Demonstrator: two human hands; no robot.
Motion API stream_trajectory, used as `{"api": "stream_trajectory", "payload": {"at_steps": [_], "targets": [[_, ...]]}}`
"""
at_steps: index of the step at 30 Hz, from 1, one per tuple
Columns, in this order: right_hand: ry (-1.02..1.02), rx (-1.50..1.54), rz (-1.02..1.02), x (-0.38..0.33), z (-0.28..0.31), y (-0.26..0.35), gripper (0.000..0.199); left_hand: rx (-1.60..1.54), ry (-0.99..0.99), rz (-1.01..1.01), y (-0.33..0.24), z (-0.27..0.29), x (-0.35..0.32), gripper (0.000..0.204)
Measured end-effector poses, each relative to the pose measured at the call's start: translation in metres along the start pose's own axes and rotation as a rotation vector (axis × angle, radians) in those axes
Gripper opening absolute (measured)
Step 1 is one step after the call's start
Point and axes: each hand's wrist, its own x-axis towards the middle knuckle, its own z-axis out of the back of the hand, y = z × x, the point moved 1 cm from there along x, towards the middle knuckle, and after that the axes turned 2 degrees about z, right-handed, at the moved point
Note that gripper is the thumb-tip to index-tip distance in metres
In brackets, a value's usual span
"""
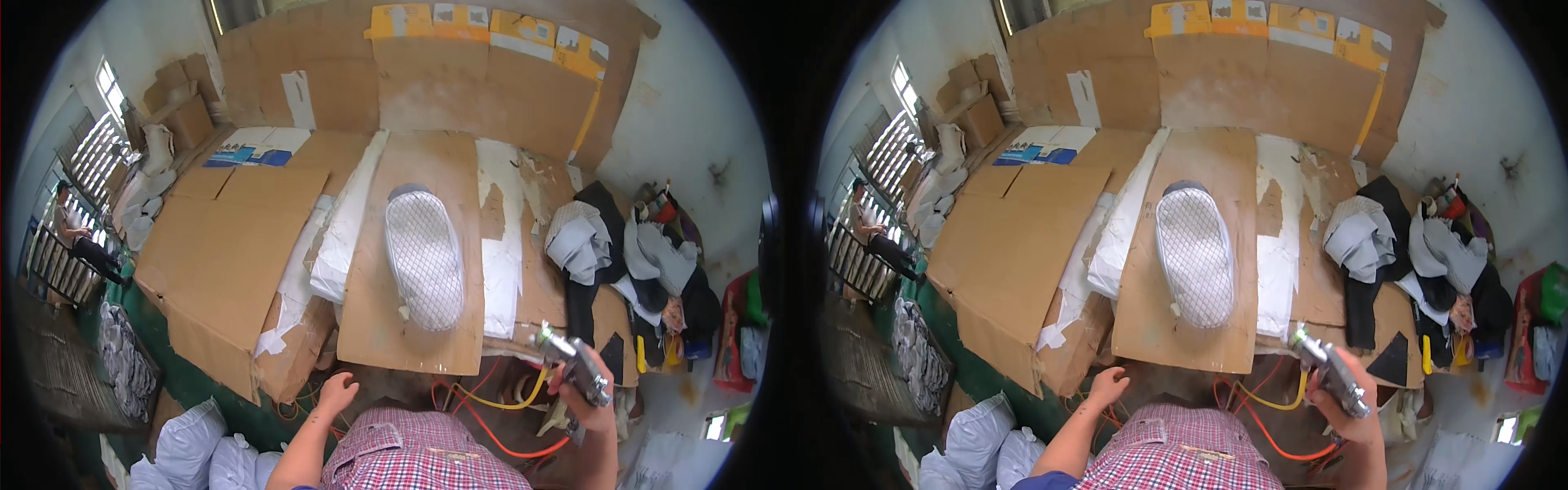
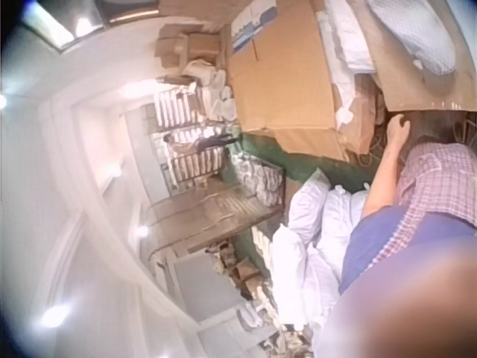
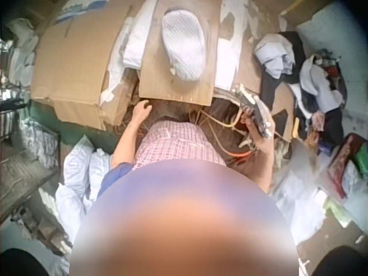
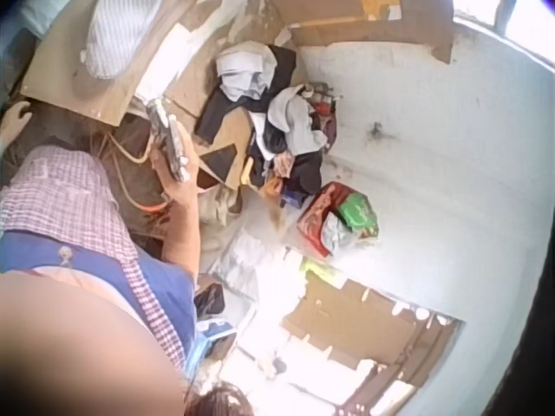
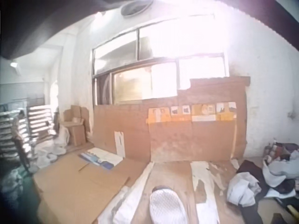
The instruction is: Applying glue using a spray gun and attaching fabric mesh covers to foam padding components.
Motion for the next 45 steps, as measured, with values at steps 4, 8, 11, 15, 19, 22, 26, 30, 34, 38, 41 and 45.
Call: {"api": "stream_trajectory", "payload": {"at_steps": [4, 8, 11, 15, 19, 22, 26, 30, 34, 38, 41, 45], "targets": [[-0.127, 0.034, -0.089, -0.016, -0.007, 0.01, 0.055, 0.033, 0.075, 0.138, 0.055, 0.004, -0.014, 0.039], [-0.022, -0.086, -0.106, -0.046, -0.013, 0.022, 0.056, -0.055, 0.07, 0.292, 0.126, -0.003, -0.014, 0.037], [-0.257, 0.032, -0.102, -0.057, -0.025, 0.026, 0.056, -0.18, 0.056, 0.406, 0.153, 0.002, -0.013, 0.036], [-0.06, -0.071, -0.217, -0.085, -0.03, 0.031, 0.055, -0.269, 0.024, 0.4, 0.152, 0.014, -0.006, 0.029], [-0.266, -0.007, -0.25, -0.108, -0.044, 0.04, 0.056, -0.404, -0.027, 0.418, 0.152, 0.028, -0.004, 0.024], [-0.202, -0.139, -0.286, -0.119, -0.033, 0.047, 0.055, -0.42, -0.028, 0.431, 0.154, 0.032, -0.006, 0.025], [-0.002, -0.192, -0.246, -0.121, -0.029, 0.044, 0.055, -0.443, -0.043, 0.44, 0.148, 0.028, 0.001, 0.023], [-0.264, -0.044, -0.193, -0.101, -0.027, 0.041, 0.061, -0.578, -0.01, 0.496, 0.12, 0.013, 0.011, 0.024], [-0.204, -0.096, -0.246, -0.114, 0.001, 0.037, 0.06, -0.874, 0.075, 0.46, 0.04, -0.011, 0.028, 0.024], [-0.174, -0.052, -0.221, -0.102, 0.011, 0.032, 0.061, -1.219, 0.248, 0.398, -0.061, -0.056, 0.056, 0.037], [-0.319, 0.062, -0.155, -0.081, 0.019, 0.022, 0.064, -1.442, 0.241, 0.36, -0.12, -0.092, 0.079, 0.041], [-0.193, 0.011, -0.151, -0.074, 0.043, 0.02, 0.057, -1.587, 0.191, 0.449, -0.154, -0.112, 0.098, 0.033]]}}
